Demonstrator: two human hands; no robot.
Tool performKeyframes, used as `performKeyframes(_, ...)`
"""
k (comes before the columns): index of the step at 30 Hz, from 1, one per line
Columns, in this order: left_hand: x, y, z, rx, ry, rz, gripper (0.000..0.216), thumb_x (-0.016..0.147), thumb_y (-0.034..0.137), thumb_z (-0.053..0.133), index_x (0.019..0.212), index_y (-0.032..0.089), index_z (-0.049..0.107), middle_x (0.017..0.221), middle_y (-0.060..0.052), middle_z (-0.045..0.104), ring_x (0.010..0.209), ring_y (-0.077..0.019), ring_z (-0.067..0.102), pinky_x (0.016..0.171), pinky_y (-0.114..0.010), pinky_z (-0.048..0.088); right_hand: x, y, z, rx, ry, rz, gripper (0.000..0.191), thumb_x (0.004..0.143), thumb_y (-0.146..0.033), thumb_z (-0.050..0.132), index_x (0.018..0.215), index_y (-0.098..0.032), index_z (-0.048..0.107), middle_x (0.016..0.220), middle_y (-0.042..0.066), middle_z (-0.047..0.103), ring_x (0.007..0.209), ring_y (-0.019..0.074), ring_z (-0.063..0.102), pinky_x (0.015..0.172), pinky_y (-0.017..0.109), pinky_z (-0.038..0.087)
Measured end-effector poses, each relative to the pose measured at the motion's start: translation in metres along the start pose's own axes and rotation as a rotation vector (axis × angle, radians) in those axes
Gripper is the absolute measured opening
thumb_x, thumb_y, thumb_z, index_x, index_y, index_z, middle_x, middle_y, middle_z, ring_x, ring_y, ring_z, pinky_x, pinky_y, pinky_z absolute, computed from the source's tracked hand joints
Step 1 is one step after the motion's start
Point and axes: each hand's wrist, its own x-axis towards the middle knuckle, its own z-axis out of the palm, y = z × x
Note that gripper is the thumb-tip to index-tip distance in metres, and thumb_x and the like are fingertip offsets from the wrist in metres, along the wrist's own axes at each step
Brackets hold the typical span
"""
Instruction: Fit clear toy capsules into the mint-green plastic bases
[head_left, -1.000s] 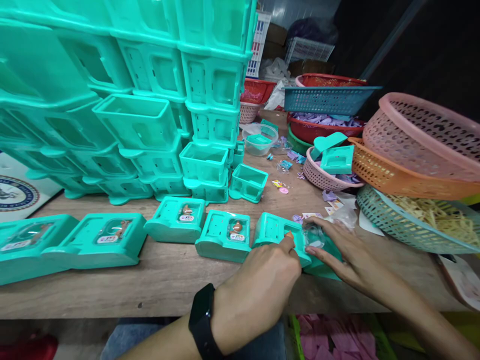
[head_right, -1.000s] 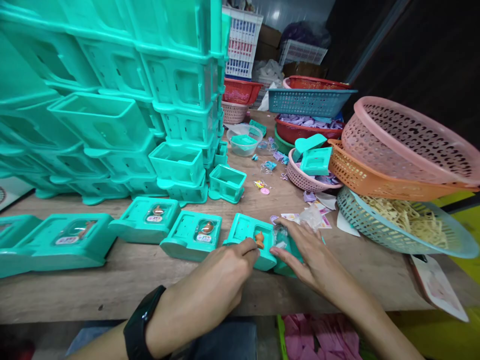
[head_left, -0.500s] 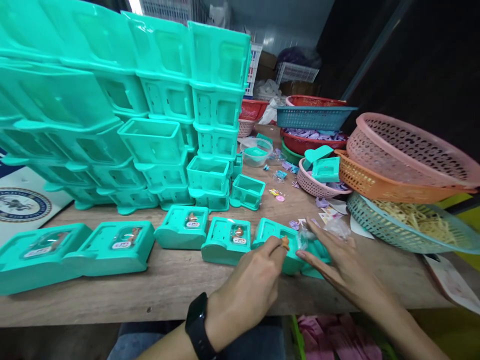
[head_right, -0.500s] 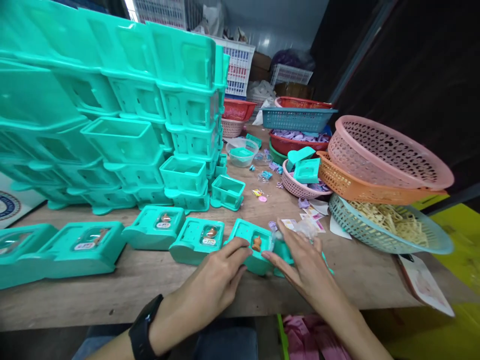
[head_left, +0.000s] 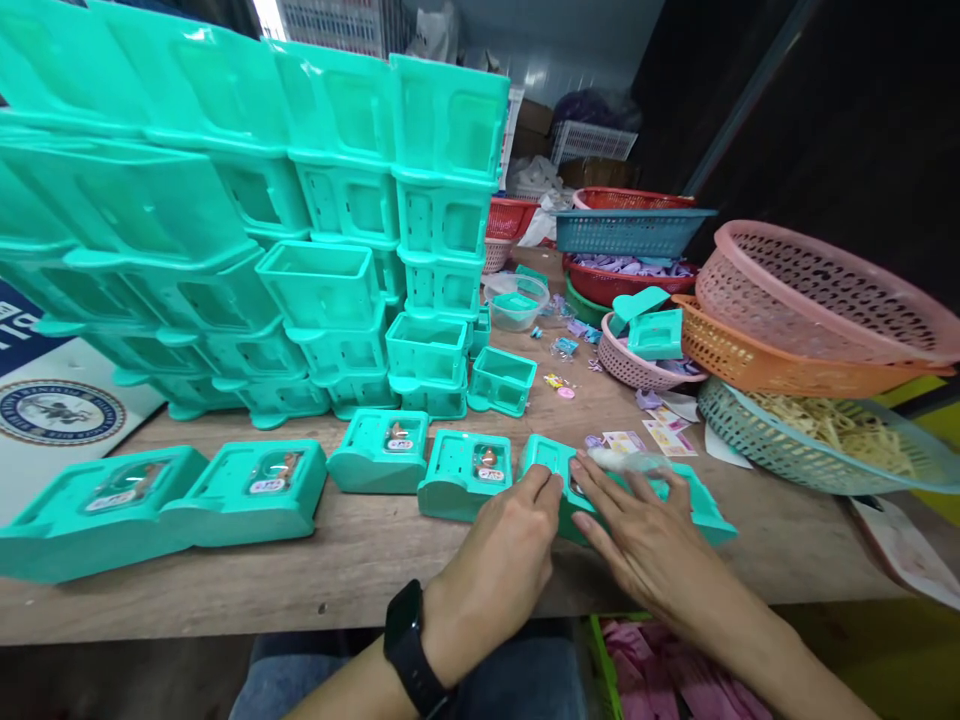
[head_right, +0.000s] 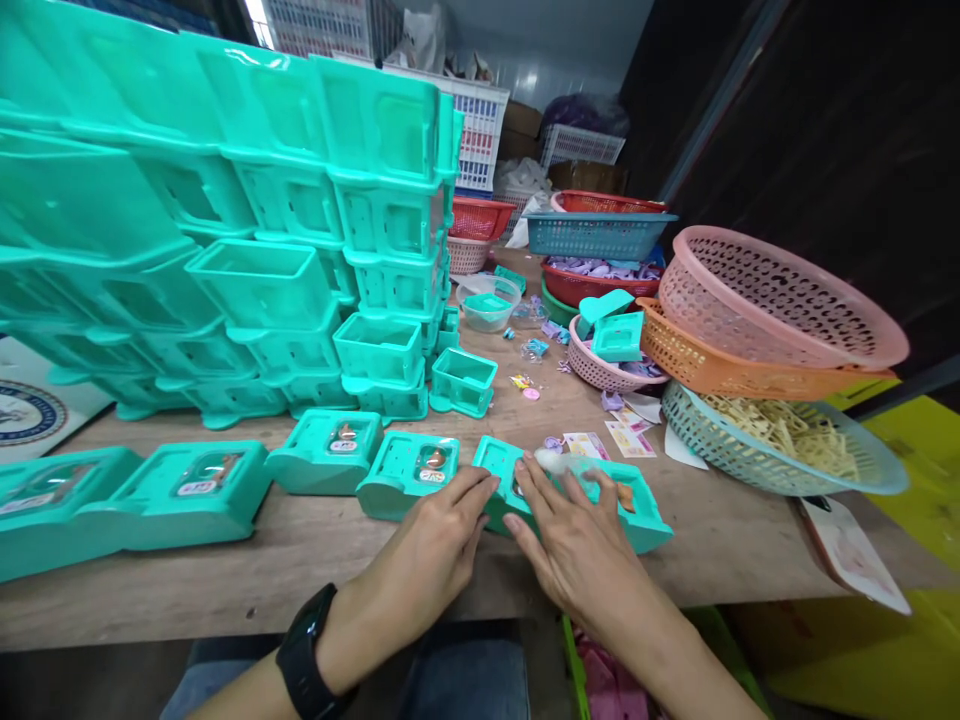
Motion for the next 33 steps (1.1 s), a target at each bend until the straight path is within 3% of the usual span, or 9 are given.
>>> performKeyframes(4,0.001,0.000,-0.002,-0.121,0.083,-0.017,0.040,0.094,-0.001,0.048,0.128,0.010,0.065,0.131,-0.017,0.068,0.116,-0.0303,0.071,0.101,-0.045,0.063,0.001,-0.001,0.000,0.005,0.015,-0.032,0.067,0.113,-0.045,0.019,0.137,-0.005,0.068,0.137,0.023,0.070,0.108,0.0383,0.074,0.094,0.058,0.047)
performKeyframes(7,-0.005,0.003,-0.006,-0.304,0.291,-0.072,0.036,0.094,0.004,0.059,0.128,0.015,0.067,0.124,-0.013,0.072,0.115,-0.0279,0.070,0.102,-0.042,0.060,-0.001,0.004,0.002,0.118,-0.038,0.055,0.067,0.111,-0.057,0.023,0.139,-0.017,0.069,0.140,0.017,0.069,0.113,0.0443,0.072,0.092,0.068,0.050)
performKeyframes(10,-0.011,0.007,-0.011,-0.533,0.368,-0.243,0.032,0.091,0.010,0.068,0.122,0.018,0.072,0.104,-0.007,0.076,0.092,-0.0226,0.071,0.086,-0.036,0.059,-0.005,0.003,-0.003,0.336,-0.039,0.249,0.063,0.108,-0.063,0.025,0.137,-0.031,0.071,0.142,0.011,0.069,0.121,0.0493,0.069,0.094,0.084,0.046)
performKeyframes(12,-0.012,0.009,-0.014,-0.715,0.354,-0.361,0.029,0.090,0.011,0.067,0.117,0.017,0.072,0.096,-0.006,0.074,0.080,-0.0186,0.068,0.076,-0.031,0.056,-0.007,-0.004,-0.014,0.565,-0.006,0.403,0.060,0.106,-0.066,0.033,0.135,-0.033,0.073,0.142,0.010,0.069,0.126,0.0456,0.068,0.104,0.082,0.044)
performKeyframes(14,-0.012,0.012,-0.016,-0.874,0.341,-0.416,0.027,0.088,0.010,0.066,0.114,0.016,0.070,0.094,-0.005,0.073,0.078,-0.0161,0.066,0.072,-0.027,0.055,-0.007,-0.015,-0.028,0.822,0.001,0.552,0.056,0.102,-0.067,0.045,0.131,-0.031,0.076,0.137,0.009,0.073,0.129,0.0385,0.068,0.111,0.068,0.049)
performKeyframes(20,-0.013,0.028,-0.013,-1.003,0.315,-0.345,0.029,0.077,0.014,0.071,0.104,0.018,0.063,0.090,0.001,0.065,0.066,-0.0094,0.062,0.061,-0.021,0.050,-0.010,-0.035,-0.055,1.302,-0.117,0.791,0.065,0.084,-0.076,0.068,0.118,-0.023,0.082,0.122,0.014,0.079,0.120,0.0338,0.074,0.103,0.045,0.061)
performKeyframes(23,-0.011,0.035,-0.007,-1.132,0.290,-0.429,0.028,0.072,0.025,0.076,0.095,0.018,0.060,0.080,0.004,0.060,0.059,-0.0087,0.060,0.055,-0.020,0.048,-0.023,-0.028,-0.057,1.316,-0.070,0.795,0.061,0.083,-0.071,0.073,0.126,-0.027,0.079,0.123,0.012,0.080,0.113,0.0319,0.076,0.100,0.046,0.062)
performKeyframes(27,-0.002,0.045,0.000,-1.335,0.211,-0.547,0.042,0.063,0.034,0.086,0.088,0.016,0.059,0.074,0.005,0.060,0.058,-0.0091,0.061,0.056,-0.020,0.050,-0.043,-0.019,-0.057,1.289,0.000,0.653,0.072,0.073,-0.062,0.088,0.138,-0.035,0.071,0.143,0.009,0.070,0.133,0.0330,0.066,0.111,0.048,0.054)
performKeyframes(33,0.012,0.071,0.018,-1.531,0.069,-0.563,0.062,0.059,0.038,0.093,0.101,0.021,0.050,0.072,0.009,0.062,0.054,-0.0110,0.063,0.053,-0.022,0.053,-0.062,-0.013,-0.057,1.433,0.087,0.676,0.055,0.080,-0.052,0.087,0.130,-0.035,0.070,0.131,0.009,0.077,0.118,0.0287,0.075,0.095,0.037,0.064)
